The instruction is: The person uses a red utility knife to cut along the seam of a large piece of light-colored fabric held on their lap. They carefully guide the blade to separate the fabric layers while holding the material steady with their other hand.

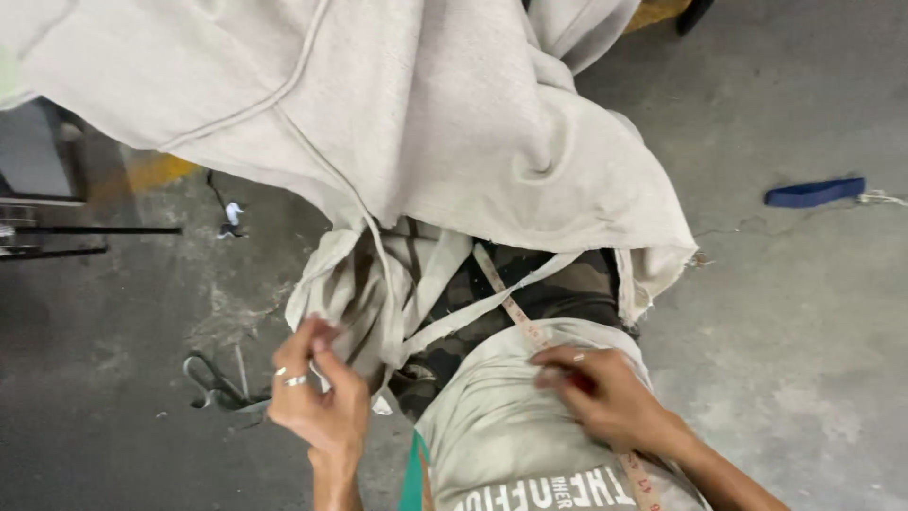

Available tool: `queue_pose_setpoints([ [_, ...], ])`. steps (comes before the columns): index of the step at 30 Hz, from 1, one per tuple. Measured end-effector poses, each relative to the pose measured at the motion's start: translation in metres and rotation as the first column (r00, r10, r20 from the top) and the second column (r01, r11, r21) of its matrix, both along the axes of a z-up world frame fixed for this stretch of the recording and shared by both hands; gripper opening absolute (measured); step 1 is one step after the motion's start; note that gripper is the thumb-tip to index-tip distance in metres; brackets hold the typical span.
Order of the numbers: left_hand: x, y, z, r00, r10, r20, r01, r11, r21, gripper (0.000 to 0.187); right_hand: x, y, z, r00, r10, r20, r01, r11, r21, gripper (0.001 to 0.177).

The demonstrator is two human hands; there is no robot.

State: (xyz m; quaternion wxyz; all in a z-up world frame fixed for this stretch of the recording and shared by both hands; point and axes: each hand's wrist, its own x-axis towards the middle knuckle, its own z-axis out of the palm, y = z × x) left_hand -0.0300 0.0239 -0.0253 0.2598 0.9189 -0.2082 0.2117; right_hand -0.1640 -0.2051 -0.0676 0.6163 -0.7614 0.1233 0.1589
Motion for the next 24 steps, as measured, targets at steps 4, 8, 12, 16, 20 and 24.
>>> queue_pose_setpoints([
  [4, -0.001, -0.018, -0.006, 0.893, 0.227, -0.388, -0.063, 0.918, 0.392, 0.051, -0.028, -0.043, -0.026, 0.931, -0.354, 0.088, 0.363, 0.923, -0.126, 0.034],
  [8, 0.004, 0.005, -0.018, 0.831, 0.028, -0.555, 0.135, 0.959, 0.251, 0.023, -0.023, -0.065, -0.035, 0.830, -0.528, 0.180, 0.552, 0.735, -0.394, 0.031],
  [12, 0.008, 0.045, 0.033, 0.414, -0.631, -0.657, -0.151, 0.664, -0.733, 0.025, 0.001, -0.060, -0.035, 0.821, -0.467, 0.328, 0.568, 0.720, -0.399, 0.025],
  [16, 0.002, 0.056, 0.078, 0.235, -0.936, -0.261, -0.116, 0.240, -0.964, 0.047, 0.038, -0.047, -0.058, 0.941, -0.085, 0.328, 0.319, 0.547, -0.774, 0.051],
  [20, -0.007, 0.045, 0.072, 0.262, -0.906, -0.332, 0.011, 0.347, -0.938, 0.047, 0.046, -0.061, -0.080, 0.988, -0.008, 0.155, 0.130, 0.583, -0.802, 0.062],
  [24, -0.017, 0.052, 0.056, 0.305, -0.824, -0.478, -0.177, 0.444, -0.878, 0.020, 0.028, -0.090, -0.086, 0.880, -0.039, 0.473, 0.407, 0.573, -0.711, 0.041],
])
